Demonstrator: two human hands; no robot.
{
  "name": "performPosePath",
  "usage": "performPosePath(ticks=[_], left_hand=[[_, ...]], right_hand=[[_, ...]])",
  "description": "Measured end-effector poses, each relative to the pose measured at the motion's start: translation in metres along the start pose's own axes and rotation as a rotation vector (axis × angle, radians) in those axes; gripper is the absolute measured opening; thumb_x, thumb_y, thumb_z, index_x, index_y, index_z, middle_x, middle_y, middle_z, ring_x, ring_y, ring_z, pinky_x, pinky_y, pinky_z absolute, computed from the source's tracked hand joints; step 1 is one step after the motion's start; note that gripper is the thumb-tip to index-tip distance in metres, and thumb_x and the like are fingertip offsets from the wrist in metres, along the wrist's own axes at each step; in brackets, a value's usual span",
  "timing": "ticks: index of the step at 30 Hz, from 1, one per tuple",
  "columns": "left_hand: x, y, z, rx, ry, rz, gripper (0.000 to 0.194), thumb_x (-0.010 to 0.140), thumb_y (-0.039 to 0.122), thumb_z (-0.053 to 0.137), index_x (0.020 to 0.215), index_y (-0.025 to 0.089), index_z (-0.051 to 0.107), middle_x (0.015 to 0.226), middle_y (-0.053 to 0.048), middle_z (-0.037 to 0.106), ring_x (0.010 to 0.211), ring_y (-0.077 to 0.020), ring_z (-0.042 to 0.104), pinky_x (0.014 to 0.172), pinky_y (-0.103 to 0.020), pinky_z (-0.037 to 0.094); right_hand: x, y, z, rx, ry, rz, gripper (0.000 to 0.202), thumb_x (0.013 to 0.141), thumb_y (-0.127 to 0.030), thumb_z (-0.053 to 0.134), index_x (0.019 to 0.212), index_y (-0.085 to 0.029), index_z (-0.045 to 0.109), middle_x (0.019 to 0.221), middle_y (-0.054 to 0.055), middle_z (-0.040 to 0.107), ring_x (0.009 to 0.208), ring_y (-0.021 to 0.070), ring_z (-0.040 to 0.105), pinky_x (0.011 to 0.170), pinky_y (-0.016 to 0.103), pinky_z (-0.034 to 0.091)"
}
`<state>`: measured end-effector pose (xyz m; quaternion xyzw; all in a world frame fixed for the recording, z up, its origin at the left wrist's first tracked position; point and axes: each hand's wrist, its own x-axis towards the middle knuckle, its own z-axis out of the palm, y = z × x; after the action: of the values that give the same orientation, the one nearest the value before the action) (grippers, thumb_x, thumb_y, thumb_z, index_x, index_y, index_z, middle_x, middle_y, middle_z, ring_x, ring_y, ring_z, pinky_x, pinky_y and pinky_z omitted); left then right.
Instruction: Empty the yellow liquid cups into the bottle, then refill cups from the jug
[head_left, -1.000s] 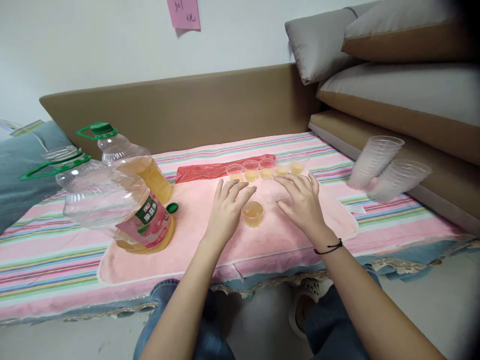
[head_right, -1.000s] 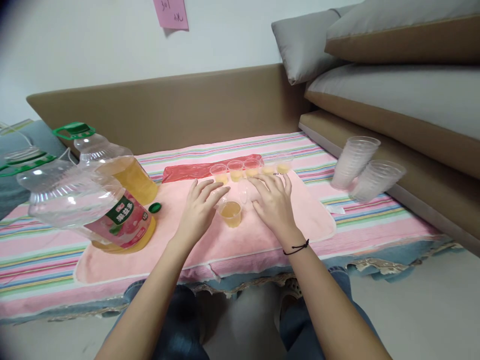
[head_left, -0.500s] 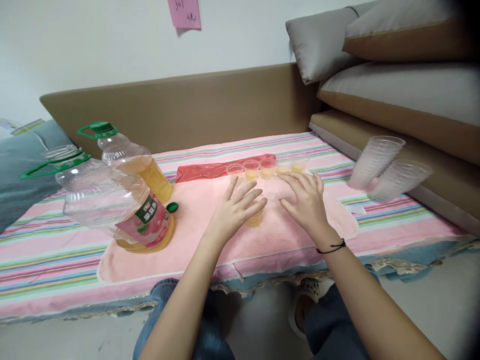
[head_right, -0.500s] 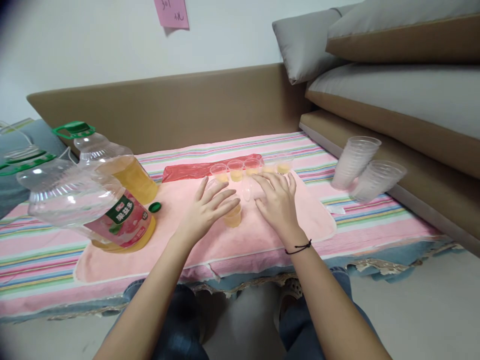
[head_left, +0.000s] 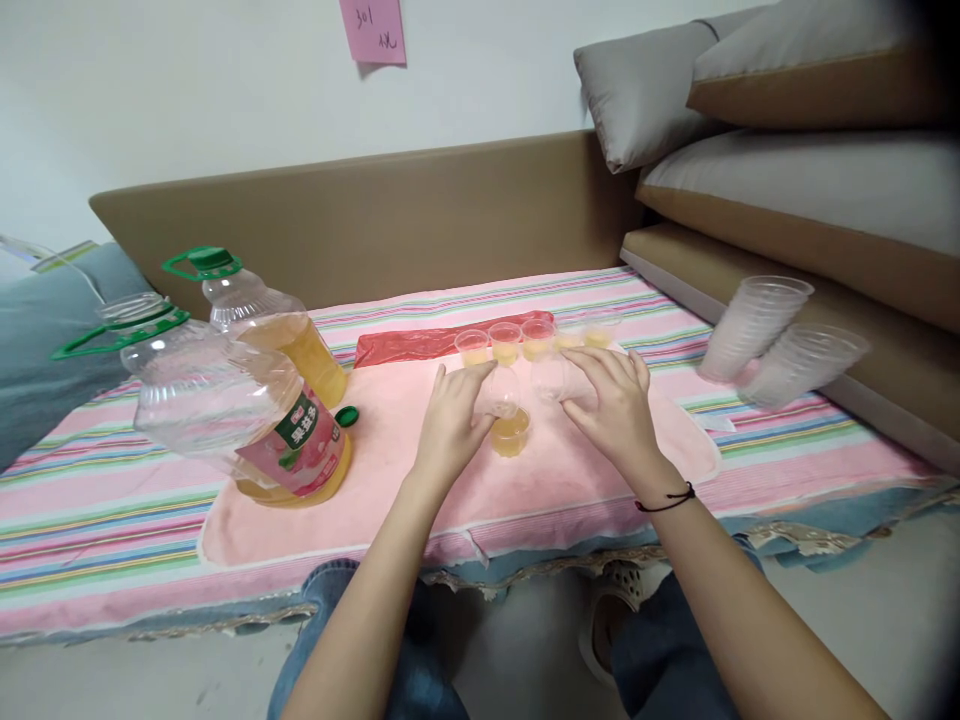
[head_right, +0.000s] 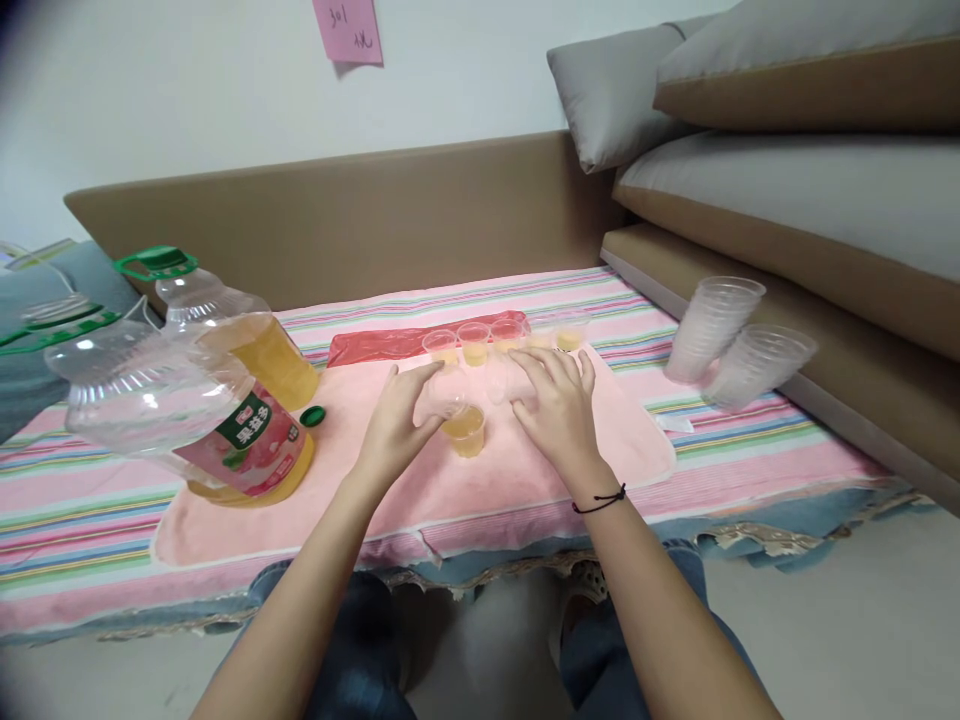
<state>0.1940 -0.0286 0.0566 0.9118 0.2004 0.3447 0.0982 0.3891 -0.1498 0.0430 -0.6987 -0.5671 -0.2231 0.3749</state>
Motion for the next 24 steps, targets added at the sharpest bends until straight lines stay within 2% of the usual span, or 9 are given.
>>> performPosePath(ticks=[3,5,8,10,13,15,19,24], left_hand=[[-0.002,-0.003,0.000,-0.231,0.065,-0.144,0.064,0.077,0.027,0.073,0.134,0.022,0.046,0.132,-0.012,0.061,0.120,-0.0275,0.058,0.107,-0.051,0.042],[-0.003,-0.002,0.000,-0.373,0.089,-0.228,0.070,0.073,0.032,0.078,0.134,0.022,0.046,0.126,-0.012,0.064,0.110,-0.0249,0.062,0.098,-0.044,0.048],[-0.005,0.004,-0.001,-0.568,0.111,-0.314,0.076,0.069,0.034,0.082,0.134,0.022,0.046,0.120,-0.011,0.066,0.101,-0.0210,0.063,0.094,-0.041,0.050],[-0.007,0.009,-0.001,-0.674,0.121,-0.340,0.076,0.067,0.035,0.084,0.133,0.021,0.047,0.119,-0.011,0.066,0.100,-0.0200,0.063,0.094,-0.040,0.049],[-0.011,0.015,0.001,-0.798,0.110,-0.358,0.075,0.063,0.038,0.086,0.128,0.021,0.052,0.118,-0.012,0.067,0.100,-0.0205,0.064,0.093,-0.038,0.050],[-0.013,0.018,0.002,-0.872,0.082,-0.367,0.076,0.061,0.044,0.087,0.125,0.020,0.054,0.119,-0.013,0.067,0.105,-0.0235,0.065,0.094,-0.039,0.051],[-0.016,0.024,0.001,-0.951,0.040,-0.368,0.076,0.057,0.053,0.087,0.119,0.018,0.061,0.121,-0.013,0.067,0.116,-0.0299,0.062,0.102,-0.045,0.047],[-0.019,0.030,-0.003,-1.109,0.019,-0.349,0.074,0.061,0.053,0.085,0.121,0.018,0.060,0.127,-0.014,0.066,0.123,-0.0300,0.059,0.106,-0.045,0.046]], right_hand=[[0.001,-0.001,0.002,0.055,0.017,0.026,0.043,0.079,-0.020,0.061,0.122,-0.024,0.059,0.123,0.009,0.068,0.117,0.0324,0.059,0.110,0.060,0.029],[0.005,-0.004,0.001,0.180,0.052,0.080,0.044,0.077,-0.024,0.065,0.121,-0.024,0.058,0.122,0.010,0.068,0.117,0.0324,0.060,0.107,0.059,0.035],[0.013,-0.011,-0.004,0.550,0.093,0.215,0.052,0.074,-0.031,0.071,0.123,-0.025,0.054,0.127,0.011,0.065,0.117,0.0294,0.061,0.103,0.052,0.046],[0.020,-0.019,-0.011,0.816,0.075,0.321,0.052,0.075,-0.037,0.072,0.123,-0.028,0.052,0.132,0.010,0.062,0.121,0.0275,0.061,0.103,0.049,0.048],[0.026,-0.031,-0.020,1.089,-0.009,0.429,0.050,0.077,-0.046,0.071,0.121,-0.030,0.054,0.139,0.009,0.060,0.129,0.0282,0.056,0.107,0.051,0.045],[0.028,-0.039,-0.024,1.186,-0.082,0.433,0.051,0.077,-0.051,0.070,0.122,-0.030,0.056,0.141,0.008,0.059,0.133,0.0292,0.052,0.109,0.051,0.043],[0.025,-0.050,-0.024,1.243,-0.215,0.390,0.051,0.078,-0.051,0.070,0.123,-0.030,0.061,0.141,0.006,0.059,0.133,0.0292,0.051,0.109,0.051,0.044],[0.022,-0.050,-0.027,1.363,-0.454,0.352,0.054,0.077,-0.045,0.074,0.127,-0.031,0.060,0.146,0.005,0.055,0.138,0.0276,0.046,0.115,0.050,0.037]])
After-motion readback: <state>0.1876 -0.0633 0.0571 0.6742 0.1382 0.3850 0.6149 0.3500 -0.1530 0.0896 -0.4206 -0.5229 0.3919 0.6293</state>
